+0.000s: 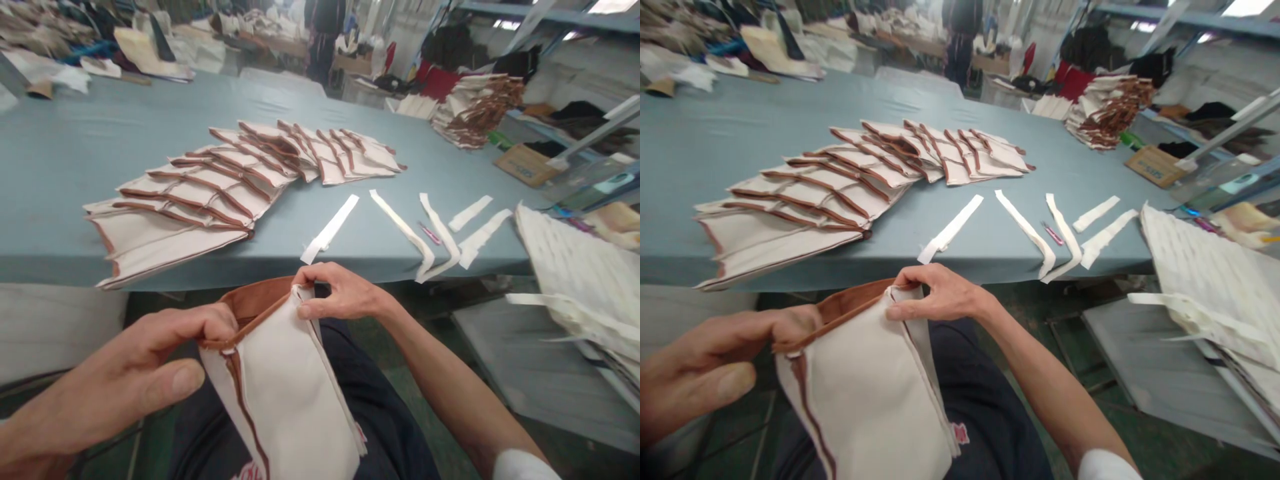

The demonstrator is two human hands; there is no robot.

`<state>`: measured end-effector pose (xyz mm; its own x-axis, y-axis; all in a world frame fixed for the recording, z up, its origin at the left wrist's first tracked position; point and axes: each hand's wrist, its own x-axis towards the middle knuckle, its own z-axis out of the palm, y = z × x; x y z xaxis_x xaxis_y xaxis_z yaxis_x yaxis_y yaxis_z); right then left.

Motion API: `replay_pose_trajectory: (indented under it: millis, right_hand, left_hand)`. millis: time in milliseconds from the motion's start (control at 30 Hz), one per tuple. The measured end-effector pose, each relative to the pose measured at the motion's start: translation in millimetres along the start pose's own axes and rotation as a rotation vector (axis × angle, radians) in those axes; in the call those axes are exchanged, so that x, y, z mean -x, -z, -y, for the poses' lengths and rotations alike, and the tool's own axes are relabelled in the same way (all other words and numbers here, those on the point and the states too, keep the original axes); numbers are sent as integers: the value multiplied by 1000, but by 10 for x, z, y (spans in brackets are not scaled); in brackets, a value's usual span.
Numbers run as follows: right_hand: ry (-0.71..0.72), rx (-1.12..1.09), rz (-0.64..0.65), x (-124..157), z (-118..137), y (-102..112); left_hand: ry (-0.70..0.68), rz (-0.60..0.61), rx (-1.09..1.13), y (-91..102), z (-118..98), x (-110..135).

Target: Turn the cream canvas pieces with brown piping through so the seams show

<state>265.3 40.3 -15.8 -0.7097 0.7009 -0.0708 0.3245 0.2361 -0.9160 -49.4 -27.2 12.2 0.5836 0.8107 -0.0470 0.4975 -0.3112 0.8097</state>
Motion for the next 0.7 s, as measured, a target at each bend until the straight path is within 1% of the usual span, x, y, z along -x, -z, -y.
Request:
replay_pose_trajectory:
  millis: [67,100,167,267,367,400,467,533,600,633,700]
  right_hand:
    - [-17,0,4,-4,-6,-3]
    - [-27,1,4,-5,-14,-6]
    - [-39,3,0,-5,-30,-13]
    - [-45,13,-8,2,-41,-19]
    - [-49,22,-15,9,-41,-20]
    - [-52,22,-19,11,-43,-22]
    - [-57,16,-25,14,-51,-30]
    - [-51,10,-30,21,-63,-42]
    - [-29,-5,-36,35,-66,-53]
    - [-17,-20,-38,45,-62,-56]
    - [3,-66,-32,71,-42,-50]
  left_hand:
    - [16,110,196,-14,56,24]
    - [38,137,264,-23,80,30]
    - [79,137,298,-45,109,27]
    - [131,86,267,-93,105,-1]
    - [166,22,163,-145,67,-31]
    - [158,13,126,-158,51,-37]
    - [91,-16,54,-174,16,-41]
    - [-12,-79,-22,-180,-23,-40]
    - [-78,-147,-70,-184,-63,-34]
    - [-78,-170,-75,-188,-80,-29]
    - [-24,-188,-76,-200,-94,-9]
